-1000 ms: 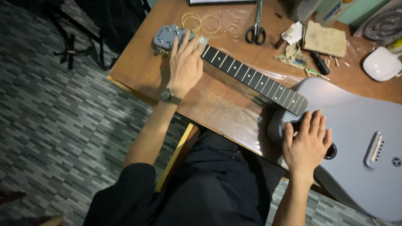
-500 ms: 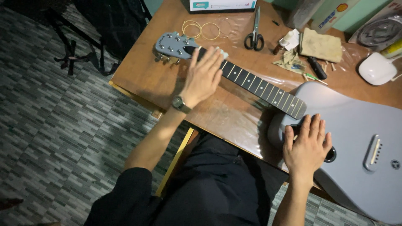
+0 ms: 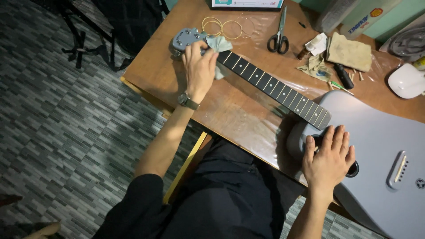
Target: The person wipes the body and neck of a grey electric guitar with a cloth. They then flip the guitar over to clean the back of the body and neck, and finally apply a liquid from a small bottle to the cloth before continuing to wipe the instrument.
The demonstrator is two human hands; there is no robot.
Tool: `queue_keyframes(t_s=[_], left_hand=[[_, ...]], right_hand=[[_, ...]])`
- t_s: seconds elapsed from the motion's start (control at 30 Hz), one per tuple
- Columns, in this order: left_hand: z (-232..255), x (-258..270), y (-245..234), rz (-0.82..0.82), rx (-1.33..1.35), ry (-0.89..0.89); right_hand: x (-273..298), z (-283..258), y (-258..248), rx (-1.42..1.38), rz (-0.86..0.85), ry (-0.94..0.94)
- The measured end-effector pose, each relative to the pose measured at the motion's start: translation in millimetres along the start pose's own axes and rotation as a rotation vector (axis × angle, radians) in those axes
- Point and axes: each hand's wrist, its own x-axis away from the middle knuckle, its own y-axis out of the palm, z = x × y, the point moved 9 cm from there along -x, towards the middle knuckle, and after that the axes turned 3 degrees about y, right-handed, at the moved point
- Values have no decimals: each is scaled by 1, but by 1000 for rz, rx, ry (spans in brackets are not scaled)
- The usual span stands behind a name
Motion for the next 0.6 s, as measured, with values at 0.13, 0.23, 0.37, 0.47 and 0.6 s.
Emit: queue_keyframes(t_s=[0.13,0.23,0.37,0.47,0.6], left_hand=[[-93,-6,20,199,409,-396],[-112,-28,9,194,216,-244],[-73,-40,34,-306,273,-13],[-63,-36,45,-398,296,67],[-28,-27,28,-589,47,6]], right_hand=[[-1,0,0,20,14,-6],[0,-1,-1,24,16,-8],[-2,-2,-2,7,4,-1],[-2,-2,-1,1,-11,13],[0,-3,-4,7,12,3]])
